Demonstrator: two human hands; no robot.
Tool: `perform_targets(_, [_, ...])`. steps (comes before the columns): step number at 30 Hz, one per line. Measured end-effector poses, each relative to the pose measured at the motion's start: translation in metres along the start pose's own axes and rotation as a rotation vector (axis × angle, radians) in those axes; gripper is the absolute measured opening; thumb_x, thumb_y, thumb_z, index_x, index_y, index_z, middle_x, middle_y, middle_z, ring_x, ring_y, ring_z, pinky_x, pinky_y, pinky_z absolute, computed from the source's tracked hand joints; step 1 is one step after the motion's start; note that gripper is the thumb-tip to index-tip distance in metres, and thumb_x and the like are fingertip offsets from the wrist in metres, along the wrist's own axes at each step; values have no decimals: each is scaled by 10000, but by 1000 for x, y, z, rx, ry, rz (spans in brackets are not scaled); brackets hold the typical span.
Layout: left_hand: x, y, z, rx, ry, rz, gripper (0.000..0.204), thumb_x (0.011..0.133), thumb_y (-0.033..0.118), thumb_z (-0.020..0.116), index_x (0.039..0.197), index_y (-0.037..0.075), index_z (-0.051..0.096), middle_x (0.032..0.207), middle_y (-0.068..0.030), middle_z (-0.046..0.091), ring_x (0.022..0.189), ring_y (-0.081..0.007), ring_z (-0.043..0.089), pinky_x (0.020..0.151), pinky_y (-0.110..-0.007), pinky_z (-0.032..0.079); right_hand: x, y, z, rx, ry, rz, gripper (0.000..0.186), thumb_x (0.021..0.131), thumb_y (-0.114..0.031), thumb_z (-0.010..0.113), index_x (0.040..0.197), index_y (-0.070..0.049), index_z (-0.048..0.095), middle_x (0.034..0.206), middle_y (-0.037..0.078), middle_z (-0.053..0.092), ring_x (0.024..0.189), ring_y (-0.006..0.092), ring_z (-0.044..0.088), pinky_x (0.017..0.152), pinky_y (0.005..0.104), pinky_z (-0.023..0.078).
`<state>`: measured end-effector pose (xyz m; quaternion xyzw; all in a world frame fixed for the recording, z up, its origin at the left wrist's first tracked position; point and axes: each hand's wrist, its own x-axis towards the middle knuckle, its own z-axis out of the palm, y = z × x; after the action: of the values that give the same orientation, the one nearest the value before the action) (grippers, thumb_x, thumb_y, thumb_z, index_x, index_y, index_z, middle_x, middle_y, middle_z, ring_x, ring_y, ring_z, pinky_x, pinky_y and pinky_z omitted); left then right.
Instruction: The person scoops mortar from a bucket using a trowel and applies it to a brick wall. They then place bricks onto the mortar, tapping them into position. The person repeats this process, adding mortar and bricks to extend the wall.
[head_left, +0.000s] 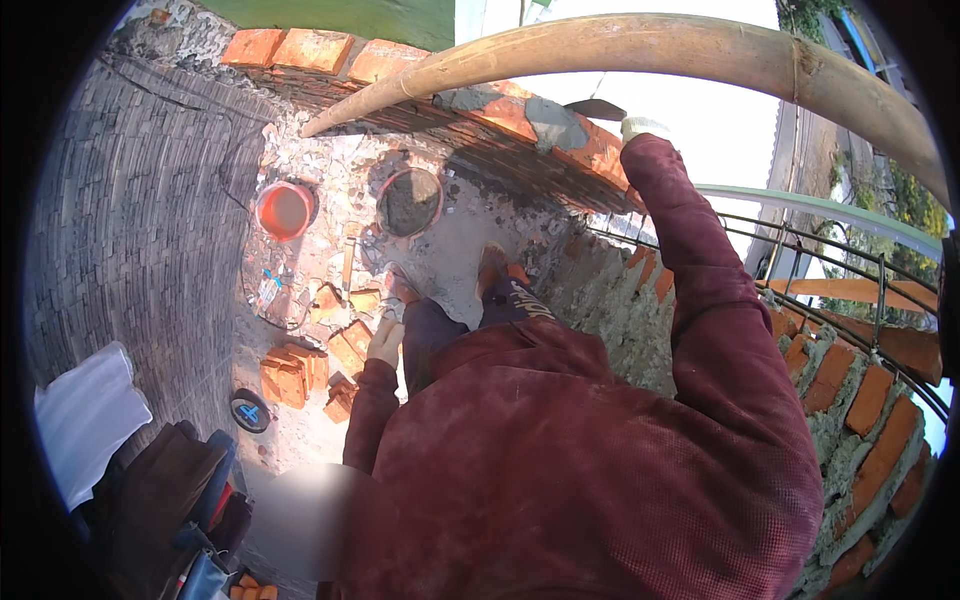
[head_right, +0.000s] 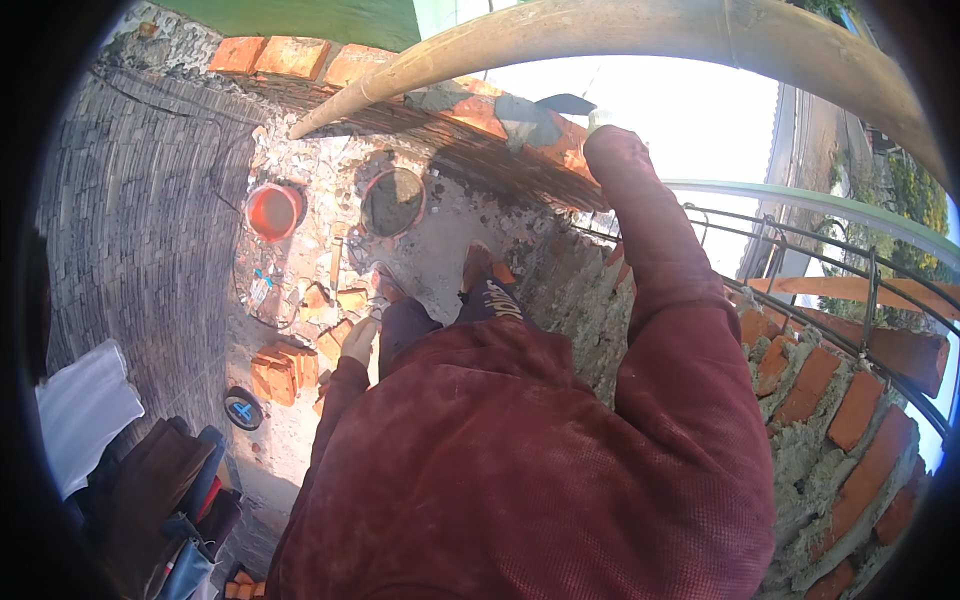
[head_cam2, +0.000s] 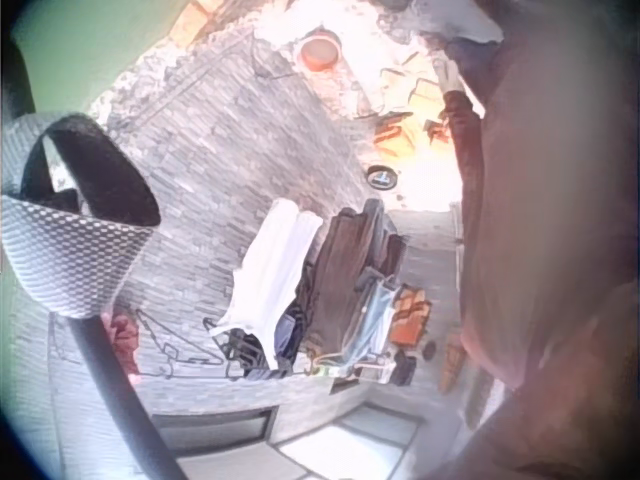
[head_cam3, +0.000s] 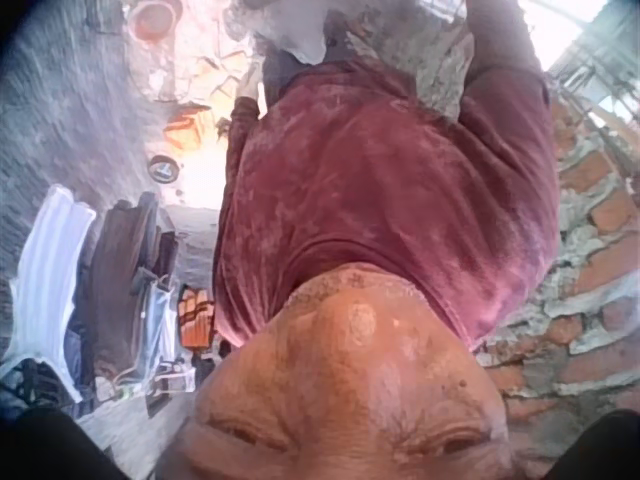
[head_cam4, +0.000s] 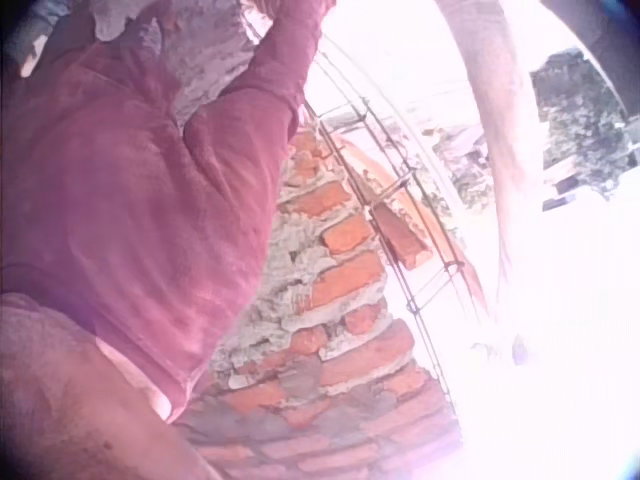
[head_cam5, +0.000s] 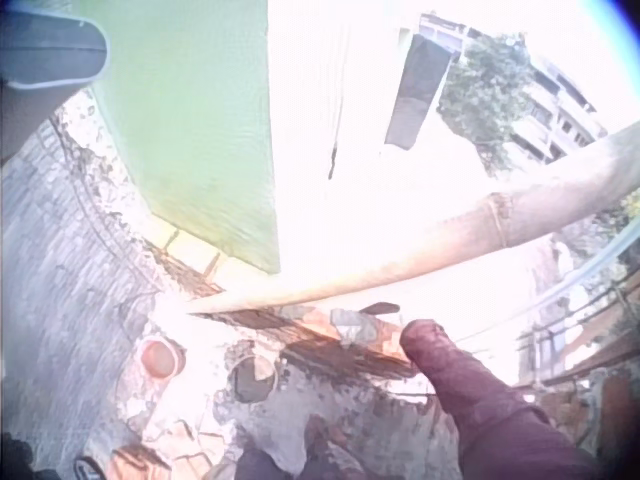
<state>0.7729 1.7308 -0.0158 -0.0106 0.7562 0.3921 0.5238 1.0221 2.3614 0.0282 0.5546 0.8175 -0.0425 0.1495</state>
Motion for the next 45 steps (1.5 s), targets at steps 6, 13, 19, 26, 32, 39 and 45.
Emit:
perform_targets(6, [4,-51,9,94,-33,-71,566,982,369,657,1371,-39,612,1370,-150,642,1289,-244,584,1097,-350,432,-165,-12,-106,27,47,-94,318,873,-111,655,1190,-118,680,1078,198,722,1024,380,710,859,484,566])
perform_targets(13, [27,-22,-11,187,-19,103,558,974,323,661,1378,-56,596,1361,-155,648,1270,-230,595,1087,-330,436,-161,-71,15,116,-136,69,314,936,-142,621,1250,-148,620,1141,195,679,1130,369,681,946,499,546])
perform_targets(19, [8,16,-24,65,-5,8,541,1004,312,643,1398,-55,580,1385,-161,636,1303,-231,577,1113,-333,425,-186,-20,7,161,-251,258,507,893,-134,649,1382,-248,579,1171,187,716,1117,370,688,926,480,549])
perform_targets(26, [20,-59,-23,443,-114,25,611,951,363,675,1382,-61,588,1372,-243,630,1313,-327,583,1114,-370,438,-247,-10,43,6,-245,123,457,878,-184,693,1309,-102,567,1118,228,703,1025,424,699,879,516,557])
perform_targets(32, [40,-60,-7,969,-208,-127,798,829,530,738,1482,121,530,1595,-217,371,1478,-408,341,1196,-504,339,-168,-208,140,-125,-601,-293,436,930,-286,638,1313,-87,571,1179,224,700,1077,416,691,909,509,560])
perform_targets(39, [79,-114,-21,852,-95,-50,522,852,390,728,1275,89,683,1464,-170,540,1418,-409,420,1175,-506,362,-17,-424,291,-270,-417,-435,393,904,-195,650,1276,-68,663,1177,193,730,1109,347,714,905,495,578])
perform_targets(45, [92,-126,-18,804,-62,-61,471,845,360,733,1220,75,707,1392,-167,599,1355,-406,488,1144,-504,393,-3,-476,345,-446,-490,-703,335,876,-130,680,1181,3,723,1122,213,745,1024,363,742,842,472,610])
